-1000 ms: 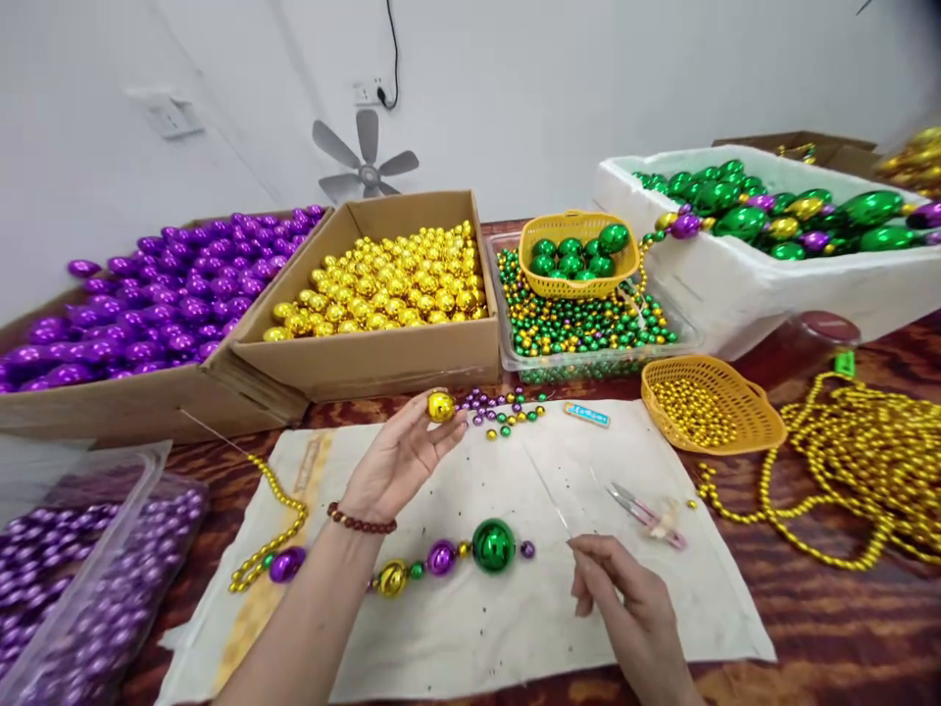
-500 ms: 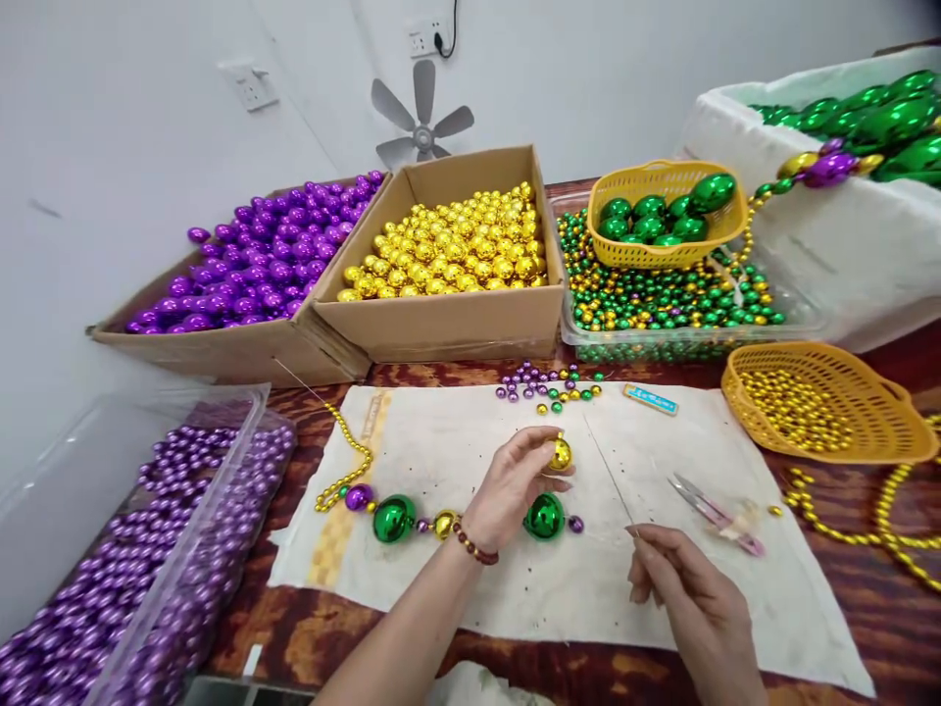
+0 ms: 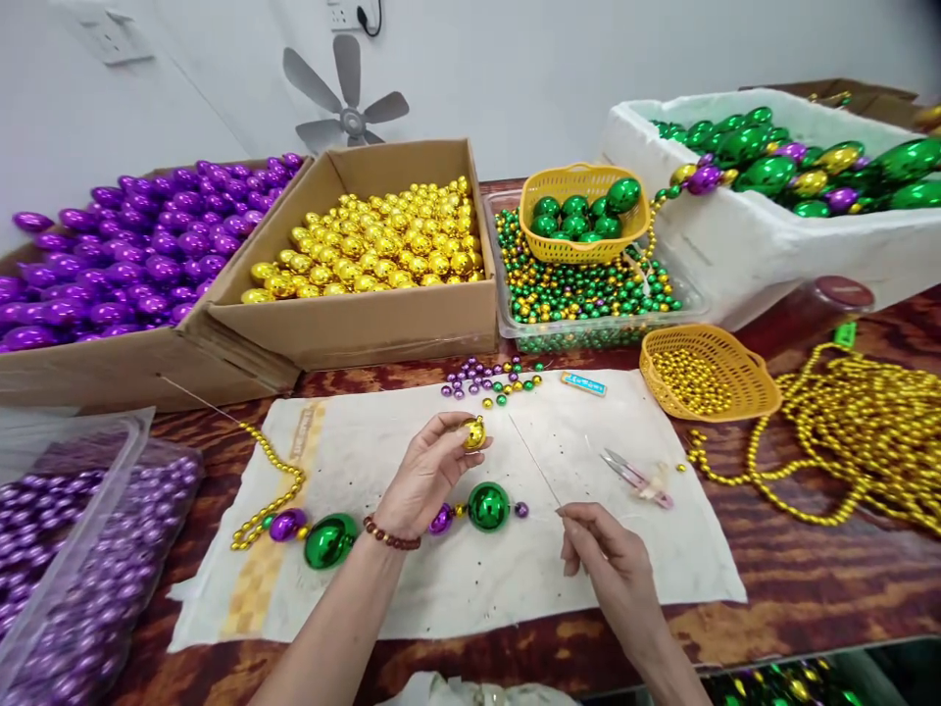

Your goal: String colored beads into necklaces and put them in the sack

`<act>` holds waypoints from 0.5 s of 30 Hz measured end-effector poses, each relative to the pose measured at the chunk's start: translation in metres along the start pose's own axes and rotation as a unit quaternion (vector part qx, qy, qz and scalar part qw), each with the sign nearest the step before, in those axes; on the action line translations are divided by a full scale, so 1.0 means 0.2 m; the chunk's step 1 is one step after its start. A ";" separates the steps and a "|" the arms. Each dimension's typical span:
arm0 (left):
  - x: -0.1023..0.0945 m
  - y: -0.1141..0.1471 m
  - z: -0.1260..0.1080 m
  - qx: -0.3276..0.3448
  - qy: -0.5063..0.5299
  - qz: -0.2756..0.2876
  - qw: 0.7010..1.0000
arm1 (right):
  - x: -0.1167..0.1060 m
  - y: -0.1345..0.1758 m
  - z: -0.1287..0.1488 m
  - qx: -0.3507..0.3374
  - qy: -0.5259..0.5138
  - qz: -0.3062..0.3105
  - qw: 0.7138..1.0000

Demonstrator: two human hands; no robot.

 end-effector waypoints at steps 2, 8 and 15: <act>0.00 0.00 0.00 0.002 -0.031 0.002 1.000 | -0.01 0.00 0.00 0.001 0.003 -0.002 1.000; -0.02 -0.02 -0.02 0.028 -0.067 -0.012 0.997 | -0.01 0.02 0.01 0.007 0.007 0.023 1.000; 0.02 -0.05 -0.08 0.042 -0.034 0.014 0.998 | -0.01 0.02 0.03 -0.026 0.039 0.020 0.999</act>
Point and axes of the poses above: each hand's wrist, its own y-axis away from the middle knuckle, its own x-axis out of the palm, z = x × y, the point moved 1 cm from there along -y, towards the middle knuckle, and after that the axes turned 5 degrees about z, right-handed, at the moved point
